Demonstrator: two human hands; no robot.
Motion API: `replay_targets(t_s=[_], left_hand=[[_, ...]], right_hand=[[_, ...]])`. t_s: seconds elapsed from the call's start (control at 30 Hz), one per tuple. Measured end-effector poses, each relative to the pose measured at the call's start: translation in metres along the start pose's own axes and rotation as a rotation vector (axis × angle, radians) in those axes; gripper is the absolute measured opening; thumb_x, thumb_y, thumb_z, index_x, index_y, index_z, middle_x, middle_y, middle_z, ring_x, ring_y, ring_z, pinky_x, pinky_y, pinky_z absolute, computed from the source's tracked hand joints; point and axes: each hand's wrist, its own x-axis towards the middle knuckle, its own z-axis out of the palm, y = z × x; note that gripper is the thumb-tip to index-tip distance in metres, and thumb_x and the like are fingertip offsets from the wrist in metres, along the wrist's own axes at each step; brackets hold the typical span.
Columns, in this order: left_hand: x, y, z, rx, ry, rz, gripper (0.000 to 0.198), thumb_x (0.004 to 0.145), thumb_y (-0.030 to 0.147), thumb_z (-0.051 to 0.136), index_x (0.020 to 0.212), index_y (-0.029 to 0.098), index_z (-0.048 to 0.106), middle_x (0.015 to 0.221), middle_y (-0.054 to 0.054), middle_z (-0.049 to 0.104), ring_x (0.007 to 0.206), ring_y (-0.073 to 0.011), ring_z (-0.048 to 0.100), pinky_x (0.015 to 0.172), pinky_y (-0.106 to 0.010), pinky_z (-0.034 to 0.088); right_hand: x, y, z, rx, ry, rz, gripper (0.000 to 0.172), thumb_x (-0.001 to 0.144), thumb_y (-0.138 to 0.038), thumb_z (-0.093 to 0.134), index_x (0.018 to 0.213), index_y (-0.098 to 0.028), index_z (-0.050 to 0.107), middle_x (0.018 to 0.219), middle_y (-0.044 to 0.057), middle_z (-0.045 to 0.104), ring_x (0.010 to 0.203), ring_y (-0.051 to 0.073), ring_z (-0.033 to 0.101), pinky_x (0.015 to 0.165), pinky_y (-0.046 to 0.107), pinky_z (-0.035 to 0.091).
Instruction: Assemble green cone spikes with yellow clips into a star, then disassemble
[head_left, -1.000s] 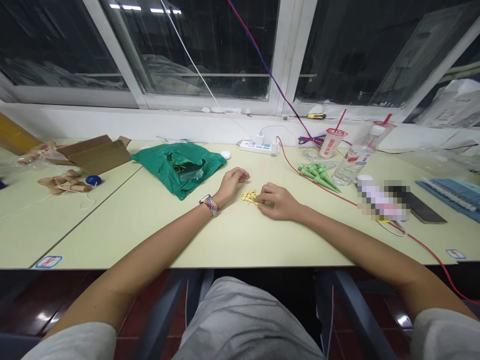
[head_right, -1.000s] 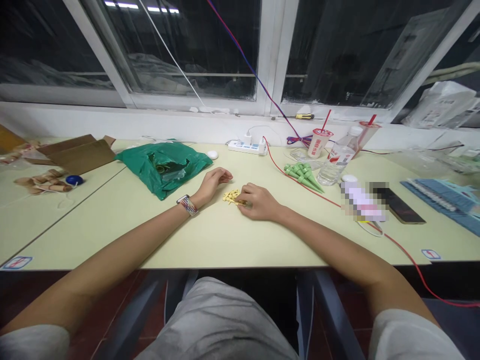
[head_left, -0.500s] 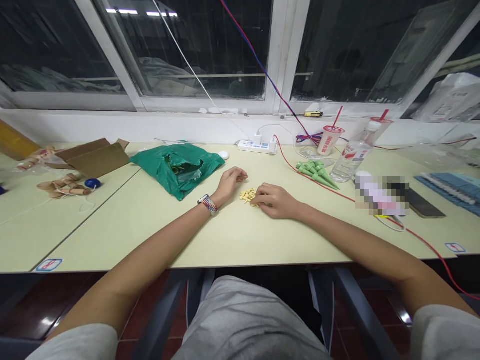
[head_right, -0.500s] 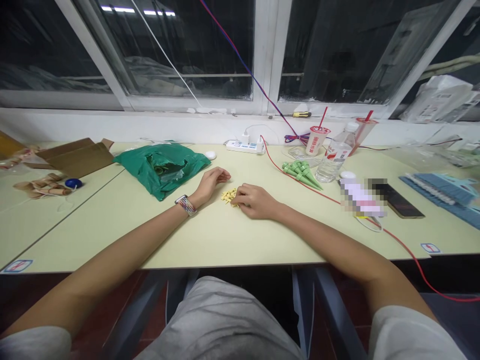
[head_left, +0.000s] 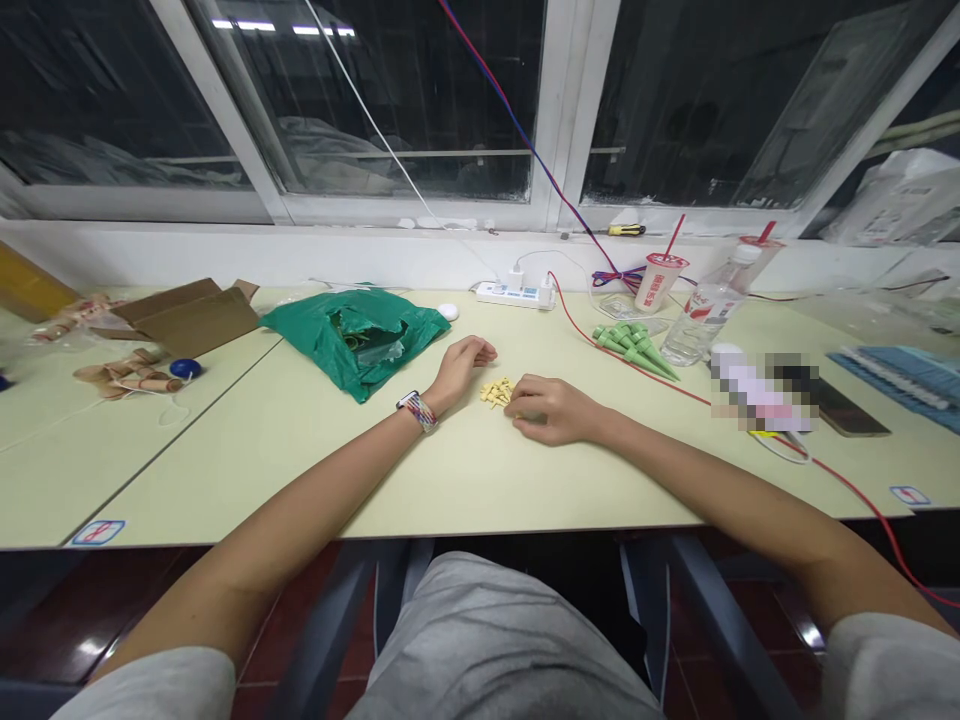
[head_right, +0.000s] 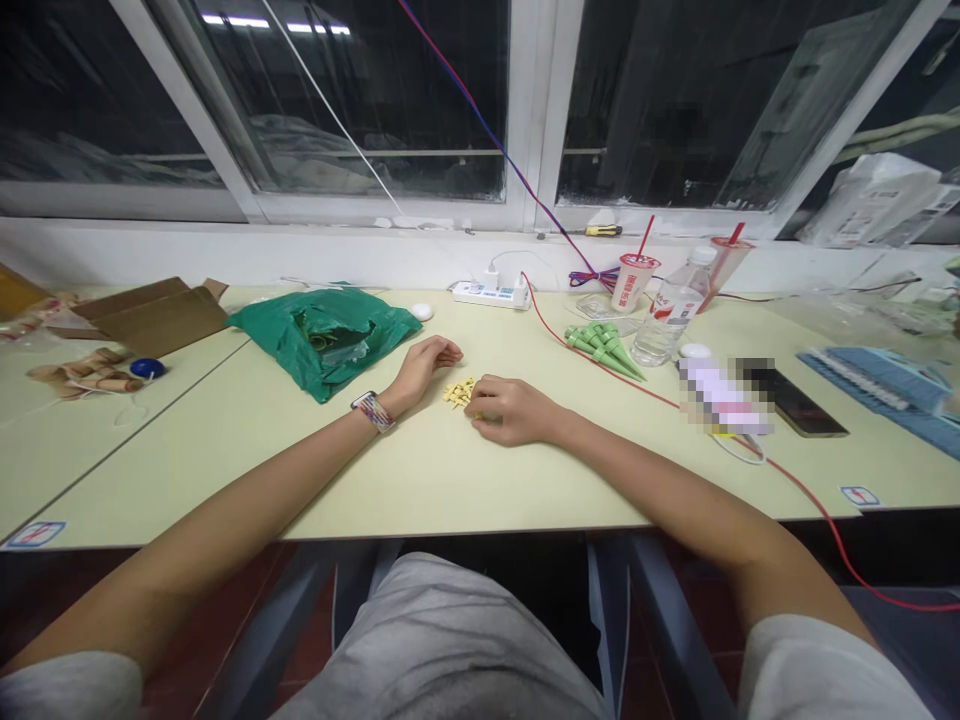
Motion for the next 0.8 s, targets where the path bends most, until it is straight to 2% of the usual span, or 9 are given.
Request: replay_targets(t_s=[0.27, 0.67, 0.8], left_hand=[[0.0, -0.0009, 0.0002, 0.002, -0.003, -0.002, 0.034, 0.089, 0.051, 0.069, 0.08, 0.019, 0.074, 0.091, -0.01, 0.076, 0.09, -0.0239, 0.069, 0.093, -0.041, 0.055], [-0.0021, 0.0028, 0.0018, 0.035, -0.041, 0.019, 0.037, 0.088, 0.056, 0.071, 0.08, 0.019, 0.073, 0.092, -0.01, 0.075, 0.09, -0.0238, 0.069, 0.093, -0.04, 0.055], [-0.0031, 0.0038, 0.0023, 0.046, -0.058, 0.032, 0.037, 0.086, 0.056, 0.072, 0.08, 0.019, 0.073, 0.091, -0.01, 0.075, 0.091, -0.0234, 0.069, 0.092, -0.039, 0.055]], right_hand=[[0.0007, -0.0027, -0.0032, -0.006, -0.017, -0.022, 0.013, 0.102, -0.022, 0.061, 0.103, -0.024, 0.074, 0.102, 0.01, 0.072, 0.093, 0.022, 0.068, 0.082, 0.038, 0.06], [-0.0004, 0.0034, 0.0032, 0.028, 0.106, 0.069, 0.021, 0.108, -0.025, 0.054, 0.111, -0.022, 0.075, 0.11, 0.012, 0.072, 0.101, 0.023, 0.07, 0.09, 0.04, 0.062], [0.0014, 0.0026, 0.0001, -0.004, 0.149, 0.092, 0.02, 0.104, -0.022, 0.056, 0.107, -0.023, 0.075, 0.104, 0.011, 0.072, 0.098, 0.024, 0.069, 0.086, 0.04, 0.061]])
